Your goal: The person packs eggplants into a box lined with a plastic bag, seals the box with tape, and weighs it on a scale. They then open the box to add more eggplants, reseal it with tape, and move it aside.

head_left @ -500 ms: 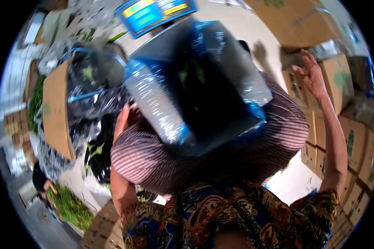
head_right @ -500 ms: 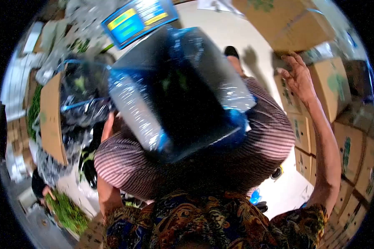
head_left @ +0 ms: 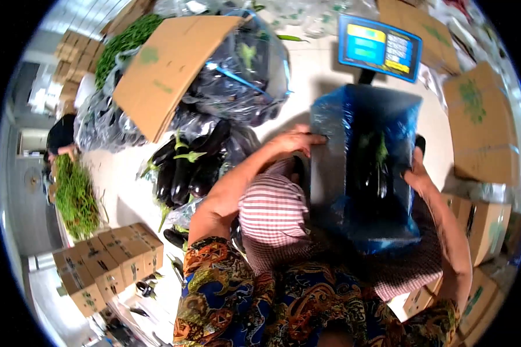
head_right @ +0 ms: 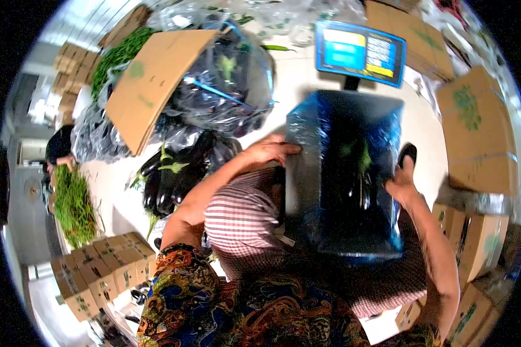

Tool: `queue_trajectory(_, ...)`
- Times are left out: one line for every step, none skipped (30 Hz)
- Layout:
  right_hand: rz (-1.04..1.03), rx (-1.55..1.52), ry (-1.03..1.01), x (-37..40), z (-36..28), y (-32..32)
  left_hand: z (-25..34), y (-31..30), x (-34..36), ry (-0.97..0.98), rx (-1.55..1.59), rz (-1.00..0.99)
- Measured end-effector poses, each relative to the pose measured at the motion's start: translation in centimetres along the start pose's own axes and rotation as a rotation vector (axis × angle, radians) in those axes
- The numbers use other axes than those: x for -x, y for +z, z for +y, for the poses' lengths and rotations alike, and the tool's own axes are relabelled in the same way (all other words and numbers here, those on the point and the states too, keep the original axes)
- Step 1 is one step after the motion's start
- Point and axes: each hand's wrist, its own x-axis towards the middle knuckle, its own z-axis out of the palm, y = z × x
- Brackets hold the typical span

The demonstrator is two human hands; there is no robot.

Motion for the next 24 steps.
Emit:
queue_trajectory(-0.024, -0.295, 0.047, 0.8, -1.0, 0.1, 2.8, 0.1, 0.4, -0.312, -0.210, 0.083)
queue_trajectory(0.000, -0.350, 0.124, 1.6, -2.5, 0.2, 4.0, 0.6, 1.7, -0.235, -0.055, 0.142)
queue_trajectory(0.025, -0.309, 0.198, 2.3, -3.2, 0.6, 3.1, 0.4, 2.5, -0.115, 0.127, 0.175)
queue_trajectory(0.045, -0.226, 0.272, 2.8, -3.7, 0.9, 1.9, -0.3, 3.1, 0.009, 0.303, 0.206)
queue_trajectory(0.047, 0.038, 0.311, 3.4, -3.2, 1.7, 1.1, -1.0, 4.0, 0.135, 0.473, 0.238)
queue_trajectory(0.040, 0.300, 0.357, 3.9, -2.7, 2.4, 1.5, -1.3, 5.8, 0.157, 0.625, 0.388)
queue_trajectory(0.044, 0.411, 0.367, 4.0, -1.9, 2.4, 2.1, -2.1, 7.9, 0.182, 0.734, 0.468)
queue_trajectory(0.050, 0.407, 0.348, 3.9, -1.0, 2.3, 1.5, -3.1, 9.5, 0.220, 0.892, 0.561)
queue_trajectory(0.060, 0.376, 0.319, 3.7, -0.2, 2.2, 0.7, -4.1, 11.3, 0.259, 1.053, 0.651)
queue_trajectory(0.068, 0.314, 0.285, 3.3, 0.6, 1.9, -0.2, -4.5, 13.6, 0.387, 1.113, 0.708)
queue_trajectory(0.078, 0.252, 0.256, 2.9, 1.4, 1.5, -1.0, -5.0, 16.2, 0.517, 1.171, 0.759)
queue_trajectory(0.085, 0.191, 0.225, 2.5, 2.3, 1.2, -1.2, -5.8, 18.5, 0.614, 1.250, 0.837)
queue_trajectory(0.087, 0.139, 0.199, 2.2, 3.2, 0.8, -1.3, -6.5, 21.0, 0.712, 1.330, 0.916)
queue_trajectory(0.090, 0.097, 0.179, 2.0, 4.1, 0.5, -1.7, -7.7, 23.3, 0.756, 1.347, 0.928)
queue_trajectory(0.090, 0.057, 0.159, 1.9, 5.0, 0.3, -2.1, -9.2, 25.1, 0.798, 1.369, 0.945)
queue_trajectory(0.089, 0.022, 0.145, 1.8, 5.9, -0.1, -2.2, -10.5, 26.5, 0.807, 1.329, 0.871)
queue_trajectory(0.089, -0.013, 0.134, 1.8, 6.8, -0.5, -2.1, -12.1, 27.1, 0.813, 1.289, 0.799)
queue_trajectory(0.087, -0.041, 0.127, 1.8, 7.4, -0.9, -1.8, -13.9, 27.2, 0.704, 1.235, 0.909)
queue_trajectory(0.084, -0.071, 0.115, 1.7, 8.1, -1.2, -0.7, -16.3, 26.8, 0.597, 1.161, 0.999)
queue_trajectory(0.109, 0.014, 0.129, 1.3, 8.3, -1.8, 0.0, -17.1, 26.5, 0.601, 1.158, 0.994)
queue_trajectory(0.135, 0.098, 0.143, 1.1, 8.7, -2.6, 0.3, -17.2, 26.3, 0.603, 1.153, 0.988)
queue_trajectory(0.021, 0.145, -0.203, 0.8, 10.8, -2.8, 0.5, -17.0, 26.4, 0.626, 1.181, 0.978)
queue_trajectory(0.073, 0.045, -0.138, 0.6, 12.3, -3.9, 0.2, -16.8, 26.6, 0.647, 1.196, 0.983)
queue_trajectory(0.129, -0.057, -0.073, 1.1, 10.2, -3.9, 0.3, -16.5, 27.1, 0.667, 1.208, 0.983)
